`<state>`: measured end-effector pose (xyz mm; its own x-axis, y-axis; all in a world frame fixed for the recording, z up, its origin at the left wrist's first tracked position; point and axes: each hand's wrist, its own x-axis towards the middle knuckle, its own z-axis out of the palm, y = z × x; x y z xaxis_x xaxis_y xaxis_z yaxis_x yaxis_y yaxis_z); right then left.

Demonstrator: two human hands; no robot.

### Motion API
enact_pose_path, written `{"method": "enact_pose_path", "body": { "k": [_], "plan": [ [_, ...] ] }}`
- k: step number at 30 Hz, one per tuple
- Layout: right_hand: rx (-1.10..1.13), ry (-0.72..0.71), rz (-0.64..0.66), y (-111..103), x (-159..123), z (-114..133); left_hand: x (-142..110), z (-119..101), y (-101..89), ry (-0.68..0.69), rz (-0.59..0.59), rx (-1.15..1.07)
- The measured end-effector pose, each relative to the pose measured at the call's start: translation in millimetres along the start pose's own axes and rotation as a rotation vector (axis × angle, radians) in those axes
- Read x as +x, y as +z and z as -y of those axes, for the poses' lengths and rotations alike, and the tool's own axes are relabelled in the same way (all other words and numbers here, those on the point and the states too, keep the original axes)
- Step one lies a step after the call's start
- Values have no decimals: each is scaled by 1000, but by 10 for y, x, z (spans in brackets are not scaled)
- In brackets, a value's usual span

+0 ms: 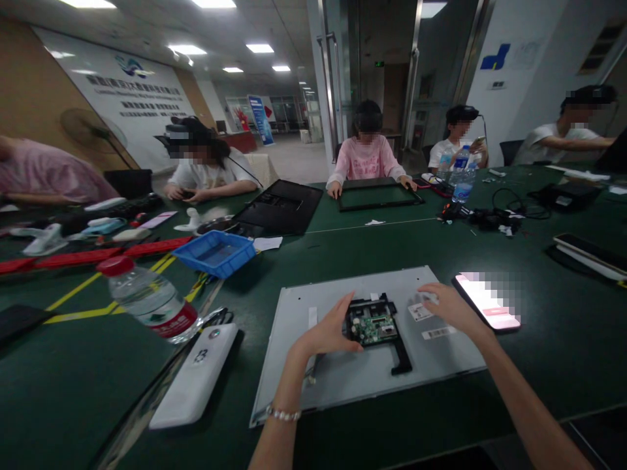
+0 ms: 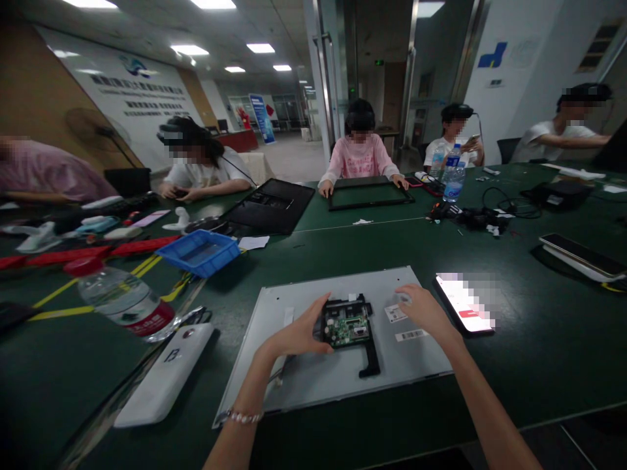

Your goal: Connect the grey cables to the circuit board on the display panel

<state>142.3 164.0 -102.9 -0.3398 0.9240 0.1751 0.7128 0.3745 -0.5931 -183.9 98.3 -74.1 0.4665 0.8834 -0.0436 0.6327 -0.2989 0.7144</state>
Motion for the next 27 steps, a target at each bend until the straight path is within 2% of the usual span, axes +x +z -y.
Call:
{"method": "enact_pose_path", "body": {
  "k": [5,16,22,27],
  "plan": [
    [107,40,83,9,-128,-208,11,4,-14,3,15,6],
    [169,124,65,27,-185,-144,-3,-103,-42,-57,40,6],
    [236,139,-3,-27,-270,39,-33,-183,-72,-37,42,66],
    [514,201,88,136,-294,251,3,-290,-39,54,-48,150]
  ]
}}
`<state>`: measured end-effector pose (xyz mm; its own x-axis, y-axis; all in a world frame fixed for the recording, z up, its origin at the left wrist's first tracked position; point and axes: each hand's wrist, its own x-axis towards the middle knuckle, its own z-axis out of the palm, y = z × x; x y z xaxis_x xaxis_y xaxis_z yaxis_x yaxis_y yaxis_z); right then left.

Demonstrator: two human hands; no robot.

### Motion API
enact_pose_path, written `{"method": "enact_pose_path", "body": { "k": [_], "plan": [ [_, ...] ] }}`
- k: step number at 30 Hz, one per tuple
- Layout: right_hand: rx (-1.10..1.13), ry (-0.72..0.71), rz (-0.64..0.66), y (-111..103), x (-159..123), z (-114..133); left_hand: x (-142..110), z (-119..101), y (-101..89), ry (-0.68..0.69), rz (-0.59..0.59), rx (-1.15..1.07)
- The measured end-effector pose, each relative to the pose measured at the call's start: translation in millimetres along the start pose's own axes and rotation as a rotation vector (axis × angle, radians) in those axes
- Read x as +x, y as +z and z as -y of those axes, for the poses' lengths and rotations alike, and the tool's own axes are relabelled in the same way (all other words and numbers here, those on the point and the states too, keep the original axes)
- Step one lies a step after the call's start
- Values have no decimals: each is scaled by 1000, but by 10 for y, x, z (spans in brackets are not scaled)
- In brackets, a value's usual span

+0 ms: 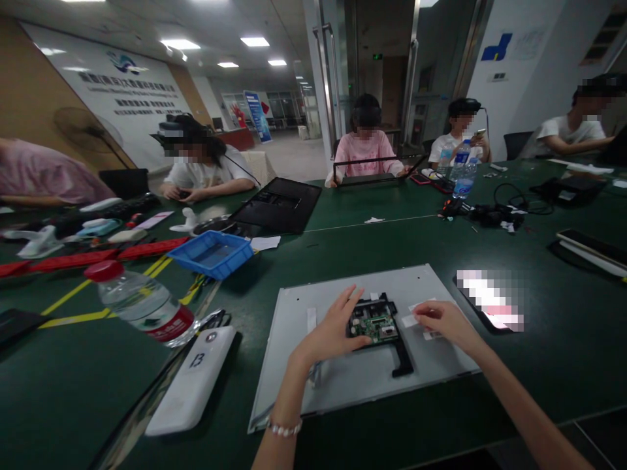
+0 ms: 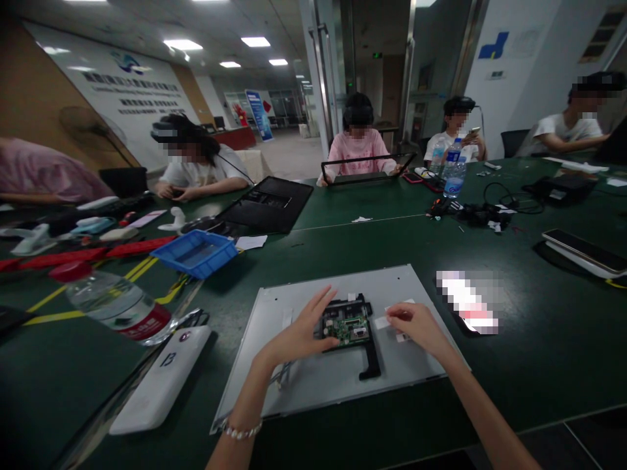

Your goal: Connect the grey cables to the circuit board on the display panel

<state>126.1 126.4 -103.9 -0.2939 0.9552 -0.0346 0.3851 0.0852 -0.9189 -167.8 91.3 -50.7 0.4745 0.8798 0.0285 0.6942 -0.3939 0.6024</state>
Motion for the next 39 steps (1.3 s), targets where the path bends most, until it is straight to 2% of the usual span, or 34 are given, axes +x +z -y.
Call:
{"method": "enact_pose_path", "body": {
  "k": [5,12,18,27,32,35,39],
  "plan": [
    [90,41,45,218,35,-39,126,-141,168,147,-128,95],
    [116,-3,31,293,25,-68,193,-425,395,256,-114,259],
    [-24,-136,-19,320,5,-1,213,-444,479,269,-95,325],
    [-428,-263,-123,422,-76,38,218,-431,502,281,-103,308],
    [-383,-286,-133,397,-83,9,228,-421,505,278,-101,267],
    [-325,-308,-157,358,-93,-3,232,-371,410,261,-161,215],
    [-278,-304,-208,329,-117,-27,175,-209,139,153,-327,187]
  ]
}}
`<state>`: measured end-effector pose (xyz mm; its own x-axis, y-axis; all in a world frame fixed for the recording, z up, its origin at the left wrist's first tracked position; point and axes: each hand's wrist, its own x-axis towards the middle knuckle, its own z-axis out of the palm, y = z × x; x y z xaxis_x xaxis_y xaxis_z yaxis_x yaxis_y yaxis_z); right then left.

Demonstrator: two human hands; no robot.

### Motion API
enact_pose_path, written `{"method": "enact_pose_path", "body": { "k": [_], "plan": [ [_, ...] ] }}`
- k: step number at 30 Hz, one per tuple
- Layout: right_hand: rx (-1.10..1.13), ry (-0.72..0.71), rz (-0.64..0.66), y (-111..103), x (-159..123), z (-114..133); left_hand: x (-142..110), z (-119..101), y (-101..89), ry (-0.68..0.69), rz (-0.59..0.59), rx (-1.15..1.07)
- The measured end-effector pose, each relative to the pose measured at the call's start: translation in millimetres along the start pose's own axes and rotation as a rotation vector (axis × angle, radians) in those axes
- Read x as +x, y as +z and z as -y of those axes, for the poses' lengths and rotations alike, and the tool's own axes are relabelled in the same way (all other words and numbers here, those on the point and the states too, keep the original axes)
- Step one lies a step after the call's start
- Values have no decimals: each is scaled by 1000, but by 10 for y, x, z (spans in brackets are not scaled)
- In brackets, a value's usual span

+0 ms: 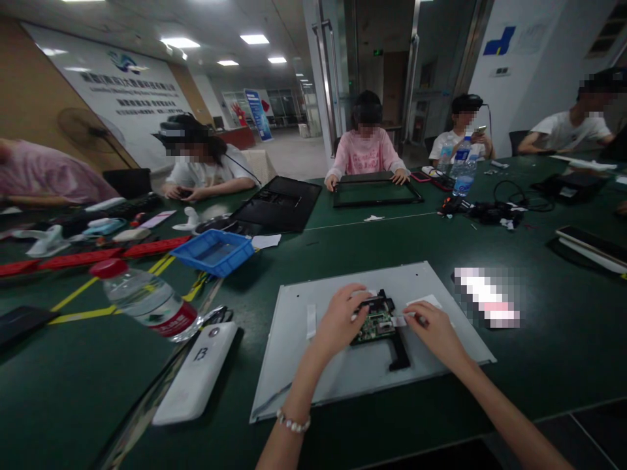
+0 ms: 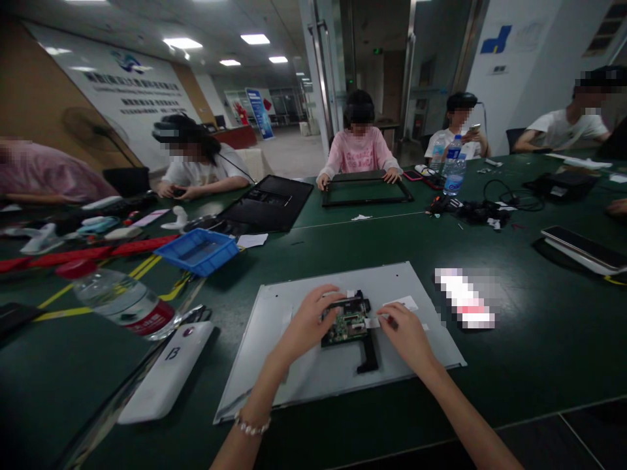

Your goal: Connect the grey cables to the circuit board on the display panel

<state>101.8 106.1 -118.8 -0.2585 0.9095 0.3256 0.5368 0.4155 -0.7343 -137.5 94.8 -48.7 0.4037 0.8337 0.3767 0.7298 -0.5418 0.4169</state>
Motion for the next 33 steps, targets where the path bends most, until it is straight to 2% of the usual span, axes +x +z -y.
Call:
{"method": "enact_pose_path", "body": {
  "k": [4,8,13,16,21,27,30,33],
  "plan": [
    [27,1,11,1,-20,2,-148,311,-257,-154,-129,74],
    [17,-4,44,-16,-28,36,-398,616,-368,-332,-189,103],
    [6,1,72,-60,-35,76,-584,793,-348,-476,-118,36],
    [7,-5,78,-66,-40,83,-589,820,-301,-525,-71,15],
    [9,-7,79,-74,-40,74,-549,812,-275,-536,-126,54],
    [31,-10,-8,-129,-45,71,-557,692,-494,-617,-249,-129],
    [51,-36,-51,-138,-69,183,-576,576,-559,-673,-330,-241],
    [80,-73,-44,-86,-96,405,-594,457,-492,-716,-360,-320]
  ]
}}
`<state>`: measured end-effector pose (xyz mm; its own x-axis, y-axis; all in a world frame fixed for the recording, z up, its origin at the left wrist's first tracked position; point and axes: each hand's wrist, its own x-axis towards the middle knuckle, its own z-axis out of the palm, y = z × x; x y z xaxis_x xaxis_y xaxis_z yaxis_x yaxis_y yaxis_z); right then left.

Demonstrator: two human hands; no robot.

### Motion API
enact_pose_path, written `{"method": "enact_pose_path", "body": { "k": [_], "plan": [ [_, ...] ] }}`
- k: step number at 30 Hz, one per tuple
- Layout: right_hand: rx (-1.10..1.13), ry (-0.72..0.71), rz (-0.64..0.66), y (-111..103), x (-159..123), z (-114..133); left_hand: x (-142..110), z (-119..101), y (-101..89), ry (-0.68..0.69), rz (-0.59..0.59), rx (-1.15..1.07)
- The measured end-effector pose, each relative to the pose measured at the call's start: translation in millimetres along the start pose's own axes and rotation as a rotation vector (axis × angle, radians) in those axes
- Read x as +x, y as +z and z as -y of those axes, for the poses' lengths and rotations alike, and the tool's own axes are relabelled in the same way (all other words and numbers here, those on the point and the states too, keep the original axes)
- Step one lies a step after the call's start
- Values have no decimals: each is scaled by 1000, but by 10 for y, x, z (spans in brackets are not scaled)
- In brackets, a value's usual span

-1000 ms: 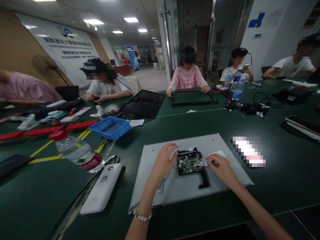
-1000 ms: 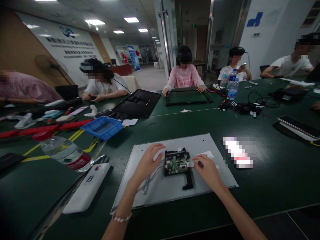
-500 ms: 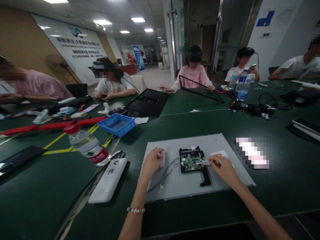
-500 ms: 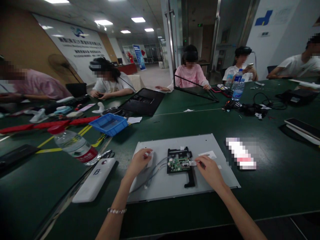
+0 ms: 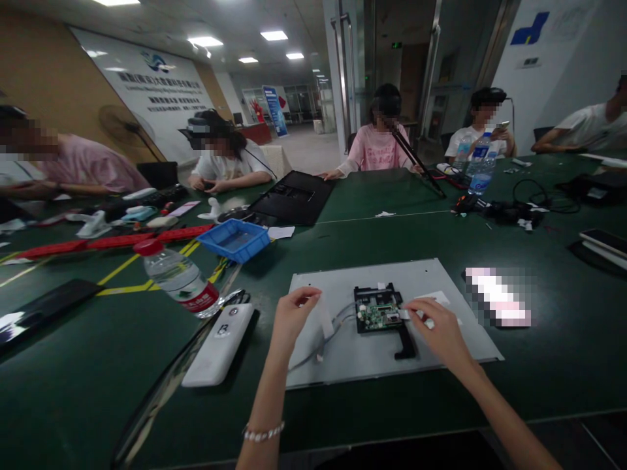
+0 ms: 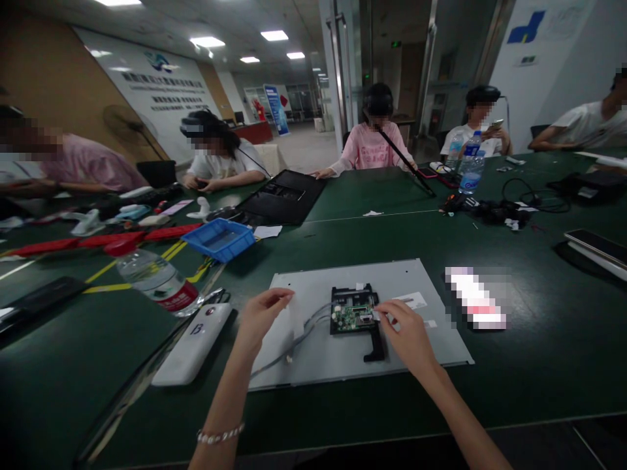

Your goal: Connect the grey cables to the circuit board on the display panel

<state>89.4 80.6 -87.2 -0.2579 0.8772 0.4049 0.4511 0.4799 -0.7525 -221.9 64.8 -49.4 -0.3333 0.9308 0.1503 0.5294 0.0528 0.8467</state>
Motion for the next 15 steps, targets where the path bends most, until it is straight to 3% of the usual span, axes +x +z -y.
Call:
{"method": "enact_pose_path", "body": {
  "k": [7,11,15],
  "plan": [
    [0,-178,143,390,4,471,-174,35,253,-10,35,139],
    [-90,-293,245,592,5,615,-273,1,235,14,11,274],
    [-190,-376,336,728,18,714,-393,-63,199,140,-39,409]
  ]
}}
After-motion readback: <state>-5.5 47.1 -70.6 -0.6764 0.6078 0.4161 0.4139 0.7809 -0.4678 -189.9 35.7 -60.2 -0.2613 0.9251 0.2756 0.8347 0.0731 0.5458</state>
